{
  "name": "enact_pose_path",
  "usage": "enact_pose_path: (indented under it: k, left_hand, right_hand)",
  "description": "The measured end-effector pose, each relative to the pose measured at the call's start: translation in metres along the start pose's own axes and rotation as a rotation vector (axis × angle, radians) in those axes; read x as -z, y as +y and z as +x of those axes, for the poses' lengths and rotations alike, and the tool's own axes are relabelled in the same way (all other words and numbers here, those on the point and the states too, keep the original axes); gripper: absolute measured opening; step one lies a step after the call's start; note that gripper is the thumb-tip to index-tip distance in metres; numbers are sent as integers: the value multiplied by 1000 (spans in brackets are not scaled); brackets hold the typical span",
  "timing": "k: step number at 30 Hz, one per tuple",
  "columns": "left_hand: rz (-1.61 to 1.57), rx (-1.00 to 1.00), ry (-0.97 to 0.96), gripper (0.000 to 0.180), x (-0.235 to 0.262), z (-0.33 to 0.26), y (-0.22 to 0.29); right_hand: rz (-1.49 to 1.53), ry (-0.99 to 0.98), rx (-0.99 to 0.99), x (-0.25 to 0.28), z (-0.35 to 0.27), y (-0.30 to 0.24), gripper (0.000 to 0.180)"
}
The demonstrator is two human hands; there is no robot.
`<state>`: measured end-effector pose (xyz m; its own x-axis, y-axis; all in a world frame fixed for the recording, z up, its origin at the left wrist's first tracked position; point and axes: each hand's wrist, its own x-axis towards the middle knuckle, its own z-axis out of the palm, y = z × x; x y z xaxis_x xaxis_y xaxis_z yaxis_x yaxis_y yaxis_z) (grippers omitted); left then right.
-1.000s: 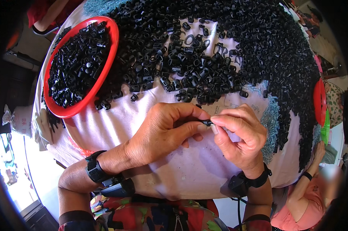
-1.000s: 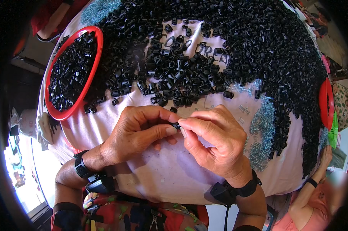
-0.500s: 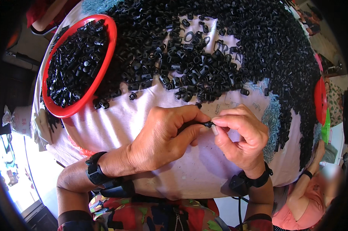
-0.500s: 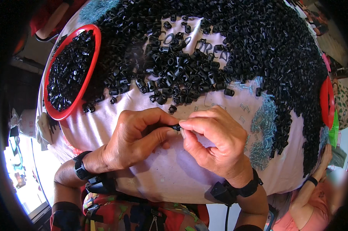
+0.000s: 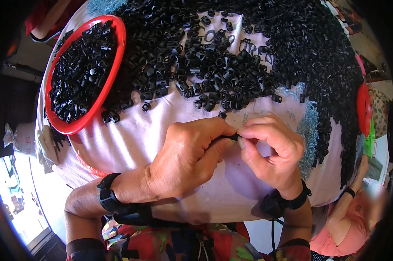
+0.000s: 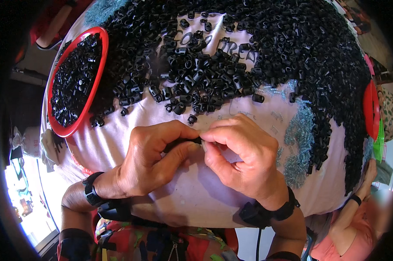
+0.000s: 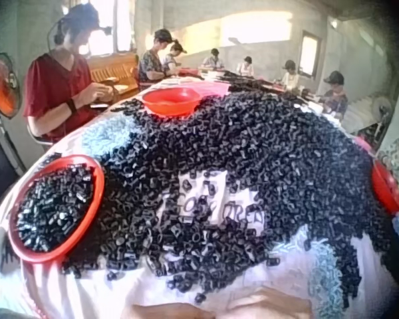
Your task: Manually assembling small black plastic footwear components by inserting pins while seated at a communal table.
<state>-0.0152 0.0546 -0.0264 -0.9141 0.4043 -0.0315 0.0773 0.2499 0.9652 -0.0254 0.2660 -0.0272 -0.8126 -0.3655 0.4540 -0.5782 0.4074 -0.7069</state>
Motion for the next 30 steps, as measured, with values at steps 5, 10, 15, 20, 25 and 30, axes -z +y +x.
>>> enact_pose_path:
  k: [5, 10, 15, 20, 25, 30]
  left_hand:
    - [-254, 248, -16, 14, 3, 5, 0]
    - [-577, 372, -165, 24, 7, 11, -6]
    - [-571, 368, -187, 24, 9, 11, -6]
    - [-587, 357, -209, 25, 10, 13, -8]
    - [-601, 355, -241, 31, 11, 13, -5]
    - [-610, 350, -224, 30, 8, 14, -5]
  right_hand:
    - [-32, -4, 22, 1, 1, 0, 28]
    - [-48, -31, 34, -1, 1, -5, 41]
    - [-87, 8, 112, -7, -1, 0, 48]
    - [-84, 1, 62, -6, -3, -2, 53]
    - [-107, 9, 72, -7, 1, -4, 59]
    - [-102, -8, 135, -7, 1, 1, 59]
